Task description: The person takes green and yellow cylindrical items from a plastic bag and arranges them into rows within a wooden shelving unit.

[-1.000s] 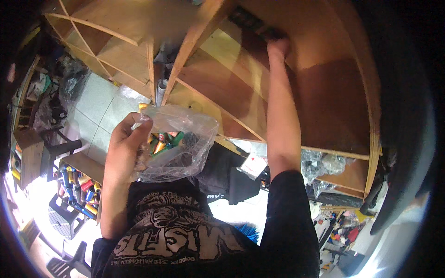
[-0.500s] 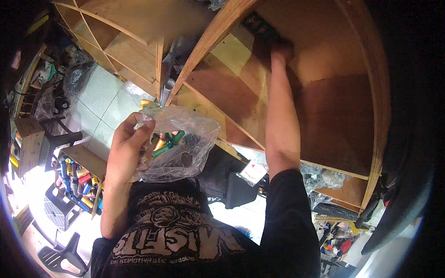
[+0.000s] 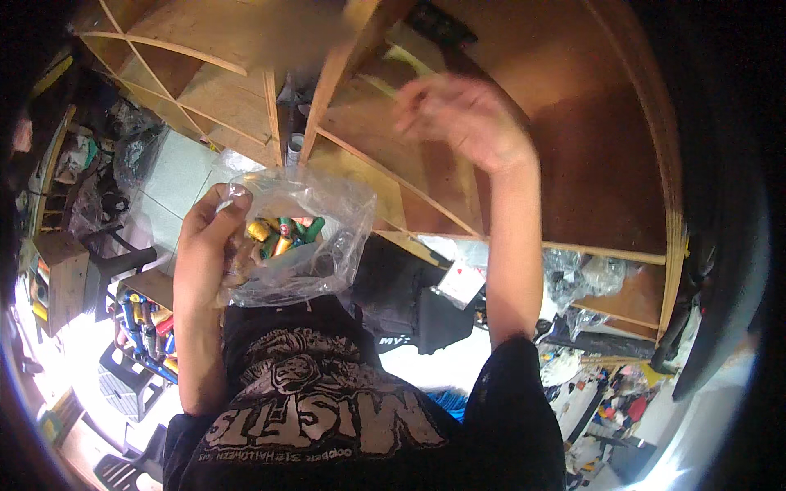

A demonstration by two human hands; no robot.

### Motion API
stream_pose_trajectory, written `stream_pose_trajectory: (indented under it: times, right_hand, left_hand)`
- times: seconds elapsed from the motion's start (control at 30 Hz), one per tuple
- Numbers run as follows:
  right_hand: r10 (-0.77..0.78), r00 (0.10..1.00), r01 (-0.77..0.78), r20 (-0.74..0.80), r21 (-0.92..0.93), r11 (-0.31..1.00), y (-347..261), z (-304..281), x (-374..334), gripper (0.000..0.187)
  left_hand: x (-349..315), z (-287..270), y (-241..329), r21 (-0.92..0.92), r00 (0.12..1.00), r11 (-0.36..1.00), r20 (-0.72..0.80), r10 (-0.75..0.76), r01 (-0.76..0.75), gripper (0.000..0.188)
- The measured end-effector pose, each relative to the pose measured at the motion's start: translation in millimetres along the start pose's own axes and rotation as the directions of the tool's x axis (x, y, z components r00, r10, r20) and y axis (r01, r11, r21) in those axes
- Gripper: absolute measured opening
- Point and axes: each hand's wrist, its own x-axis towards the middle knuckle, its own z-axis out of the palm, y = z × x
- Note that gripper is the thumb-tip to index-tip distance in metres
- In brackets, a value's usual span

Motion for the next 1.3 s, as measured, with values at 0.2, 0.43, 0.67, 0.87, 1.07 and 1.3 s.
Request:
stream_pose_trajectory:
  times: [0.2,0.43,0.67,0.87,1.07,1.3]
  right_hand:
    - [0.368,0.916,-0.065,0.159,-0.846,0.529,99,143,5,0.032]
    - [0.403,0.909,-0.289,0.102,-0.542,0.789,206,160,42,0.032]
    - [0.241,0.961,-0.172,0.138,-0.384,0.907,225,170,31,0.031]
    - [0.219,0.969,-0.15,0.117,-0.427,0.892,228,184,31,0.031]
    - [0.187,0.976,-0.12,0.111,-0.443,0.888,232,192,32,0.03]
    - [0.172,0.98,-0.11,0.102,-0.446,0.888,231,186,29,0.03]
  left_hand:
    - [-2,7,2,0.038,0.998,0.999,0.064,-0.01,0.008,0.015]
    - [4,3,4,0.105,0.968,0.994,0.25,-0.032,0.006,0.024]
    - [10,3,5,0.118,0.964,0.993,0.264,-0.034,0.002,0.022]
    - [17,-7,3,0.097,0.96,0.995,0.275,-0.049,0.023,0.019]
    - [15,-19,5,0.037,0.96,0.999,0.276,-0.048,0.039,0.02]
    - [15,-24,2,0.104,0.969,0.994,0.248,0.009,-0.036,0.024]
